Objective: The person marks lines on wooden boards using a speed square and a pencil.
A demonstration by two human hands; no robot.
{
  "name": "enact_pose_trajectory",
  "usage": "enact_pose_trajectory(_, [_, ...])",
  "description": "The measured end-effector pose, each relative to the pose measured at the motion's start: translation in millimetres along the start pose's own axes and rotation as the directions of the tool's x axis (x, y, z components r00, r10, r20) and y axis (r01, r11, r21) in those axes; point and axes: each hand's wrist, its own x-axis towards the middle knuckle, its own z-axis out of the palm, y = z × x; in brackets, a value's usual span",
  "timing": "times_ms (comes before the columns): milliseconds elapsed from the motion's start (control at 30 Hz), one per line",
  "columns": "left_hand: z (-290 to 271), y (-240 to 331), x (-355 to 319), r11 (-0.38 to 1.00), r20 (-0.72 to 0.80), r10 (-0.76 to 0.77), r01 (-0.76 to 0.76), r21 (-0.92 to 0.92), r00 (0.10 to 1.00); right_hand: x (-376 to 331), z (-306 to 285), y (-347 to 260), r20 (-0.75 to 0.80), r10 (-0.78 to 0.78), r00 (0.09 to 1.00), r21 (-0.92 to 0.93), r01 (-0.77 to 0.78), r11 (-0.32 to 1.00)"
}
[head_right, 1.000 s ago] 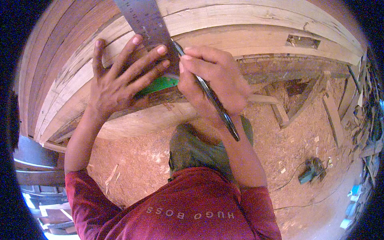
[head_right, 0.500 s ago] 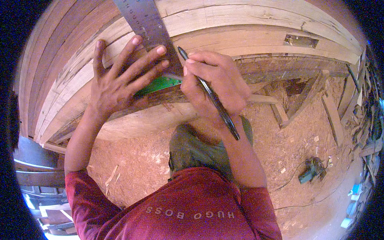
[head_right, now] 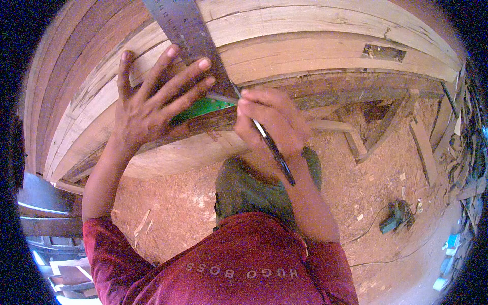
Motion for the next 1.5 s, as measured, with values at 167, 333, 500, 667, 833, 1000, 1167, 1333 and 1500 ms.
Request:
enact_pose_trajectory(167, [-1.7,-0.5,0.5,1.0,-0.008,0.006,-0.006,-0.005,1.0,6.1,-4.0,-2.1,0.079,0.039,0.996,0.004,-0.039,0.999])
enact_pose_trajectory(333, [-2.4,-1.9,0.0,1.0,-0.004,0.004,-0.004,-0.015,1.0,48.0,0.7,3.1,0.135,-0.008,0.991,0.088,-0.004,0.996])
enact_pose_trajectory(500, [-3.4,-1.3,0.8,1.0,0.001,-0.003,0.003,-0.018,1.0,64.3,7.7,3.3,0.036,-0.094,0.995,0.13,0.089,0.987])
enact_pose_trajectory(667, [-3.9,0.0,2.0,1.0,-0.012,0.001,-0.001,-0.008,1.0,23.8,6.5,4.0,0.018,-0.088,0.996,0.058,0.087,0.995])
enact_pose_trajectory(833, [-3.4,0.1,-0.2,1.0,-0.01,-0.002,0.002,-0.022,1.0,-13.8,-9.1,-0.9,0.155,0.031,0.987,0.048,-0.039,0.998])
enact_pose_trajectory(1000, [-2.7,0.4,5.0,0.999,-0.022,0.008,-0.009,-0.047,1.0,-17.4,-28.0,-1.2,0.09,0.086,0.992,0.016,-0.088,0.996])
enact_pose_trajectory(1167, [-8.4,6.0,10.4,1.0,0.017,0.009,-0.008,-0.013,1.0,5.8,-33.8,7.6,-0.053,0.119,0.991,0.114,-0.113,0.987])
enact_pose_trajectory(1333, [-13.4,11.3,38.2,0.997,0.043,0.073,-0.073,-0.014,0.996,20.3,-28.8,17.9,-0.153,0.358,0.921,0.357,-0.287,0.889])
enact_pose_trajectory(1500, [-16.8,15.3,46.6,0.995,0.066,0.076,-0.071,-0.07,0.995,25.8,-26.7,30.8,-0.128,0.24,0.962,0.23,-0.206,0.951])
